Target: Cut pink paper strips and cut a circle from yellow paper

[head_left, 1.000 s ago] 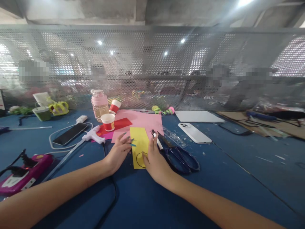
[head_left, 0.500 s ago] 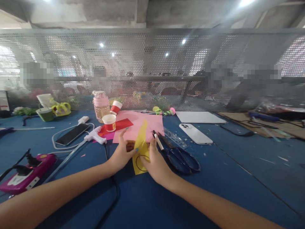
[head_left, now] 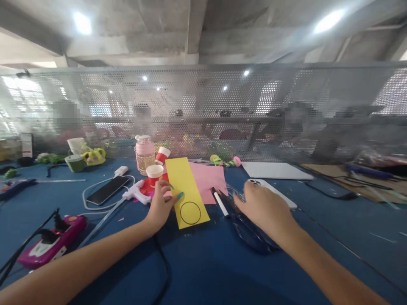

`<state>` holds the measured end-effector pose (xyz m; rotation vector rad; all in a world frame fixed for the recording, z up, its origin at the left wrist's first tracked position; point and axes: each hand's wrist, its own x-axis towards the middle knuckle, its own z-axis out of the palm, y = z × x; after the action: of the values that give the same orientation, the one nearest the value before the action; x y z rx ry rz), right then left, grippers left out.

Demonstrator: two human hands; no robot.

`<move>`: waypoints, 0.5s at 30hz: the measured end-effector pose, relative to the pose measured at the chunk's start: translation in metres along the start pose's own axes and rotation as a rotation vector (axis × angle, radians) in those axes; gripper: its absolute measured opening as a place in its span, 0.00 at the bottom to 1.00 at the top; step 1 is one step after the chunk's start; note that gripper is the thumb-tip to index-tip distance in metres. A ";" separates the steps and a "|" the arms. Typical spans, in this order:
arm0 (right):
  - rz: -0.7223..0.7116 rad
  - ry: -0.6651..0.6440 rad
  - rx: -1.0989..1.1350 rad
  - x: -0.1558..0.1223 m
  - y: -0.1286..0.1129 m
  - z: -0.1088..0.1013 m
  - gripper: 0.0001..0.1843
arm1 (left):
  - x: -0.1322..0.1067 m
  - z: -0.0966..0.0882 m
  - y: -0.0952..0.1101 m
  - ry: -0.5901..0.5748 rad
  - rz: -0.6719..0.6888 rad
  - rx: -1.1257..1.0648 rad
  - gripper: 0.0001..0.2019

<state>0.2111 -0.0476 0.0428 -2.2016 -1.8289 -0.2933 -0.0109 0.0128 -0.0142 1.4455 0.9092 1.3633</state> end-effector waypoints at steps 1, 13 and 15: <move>0.021 -0.143 -0.063 0.002 0.005 -0.002 0.11 | 0.001 -0.001 -0.002 -0.021 -0.006 0.029 0.15; -0.016 -0.648 0.120 0.009 0.020 0.011 0.18 | -0.005 0.005 0.008 -0.051 -0.095 -0.015 0.30; 0.036 -0.631 0.163 0.007 0.017 0.013 0.18 | -0.006 0.005 0.008 -0.045 -0.047 0.038 0.33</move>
<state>0.2290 -0.0396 0.0314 -2.3690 -1.9967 0.6063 -0.0075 0.0042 -0.0087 1.4691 0.9388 1.2802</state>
